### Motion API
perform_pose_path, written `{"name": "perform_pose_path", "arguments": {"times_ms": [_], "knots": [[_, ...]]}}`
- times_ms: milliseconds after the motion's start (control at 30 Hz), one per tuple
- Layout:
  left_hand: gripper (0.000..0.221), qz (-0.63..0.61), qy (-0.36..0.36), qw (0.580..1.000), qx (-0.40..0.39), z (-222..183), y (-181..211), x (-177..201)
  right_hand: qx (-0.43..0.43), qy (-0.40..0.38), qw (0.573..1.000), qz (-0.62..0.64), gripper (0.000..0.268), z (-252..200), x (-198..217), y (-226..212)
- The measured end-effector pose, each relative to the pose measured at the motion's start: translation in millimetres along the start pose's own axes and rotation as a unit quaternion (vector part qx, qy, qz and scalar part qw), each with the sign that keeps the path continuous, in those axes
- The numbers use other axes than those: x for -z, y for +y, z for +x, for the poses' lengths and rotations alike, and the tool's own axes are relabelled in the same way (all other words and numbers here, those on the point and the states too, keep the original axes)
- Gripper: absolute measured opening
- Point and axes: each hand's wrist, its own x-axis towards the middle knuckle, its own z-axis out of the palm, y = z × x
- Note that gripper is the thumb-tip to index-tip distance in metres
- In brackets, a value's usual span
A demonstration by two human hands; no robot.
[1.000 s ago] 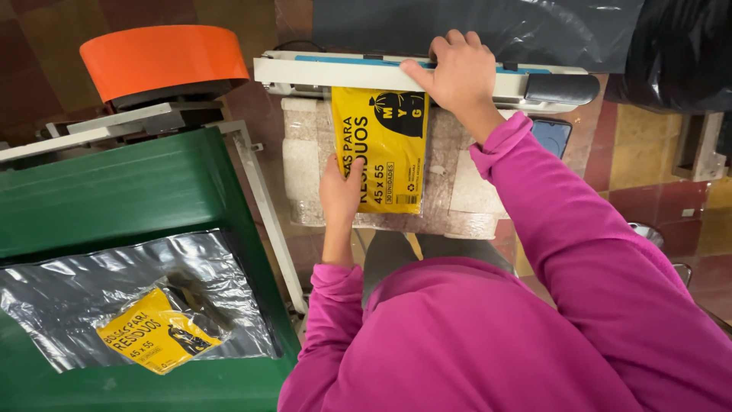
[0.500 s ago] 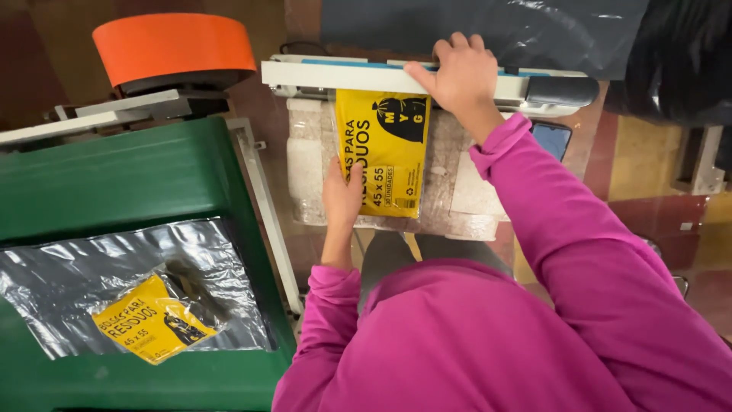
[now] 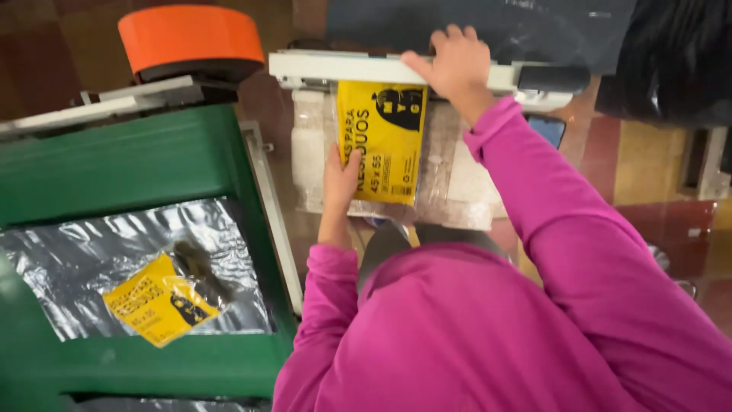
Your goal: Folding black plastic bags and sealing them inside yellow retail packaging using a heat sealer.
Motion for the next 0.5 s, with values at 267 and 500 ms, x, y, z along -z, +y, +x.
{"name": "perform_pose_path", "arguments": {"times_ms": [267, 500], "knots": [[0.033, -0.032, 0.004, 0.999, -0.008, 4.8, -24.9, -0.3, 0.033, 0.069, 0.997, 0.011, 0.058, 5.1, 14.6, -6.2], [0.028, -0.173, -0.068, 0.982, -0.042, -24.4, -27.5, 21.6, 0.184, 0.164, 0.956, 0.160, 0.025, 12.8, 119.7, -53.5]]}}
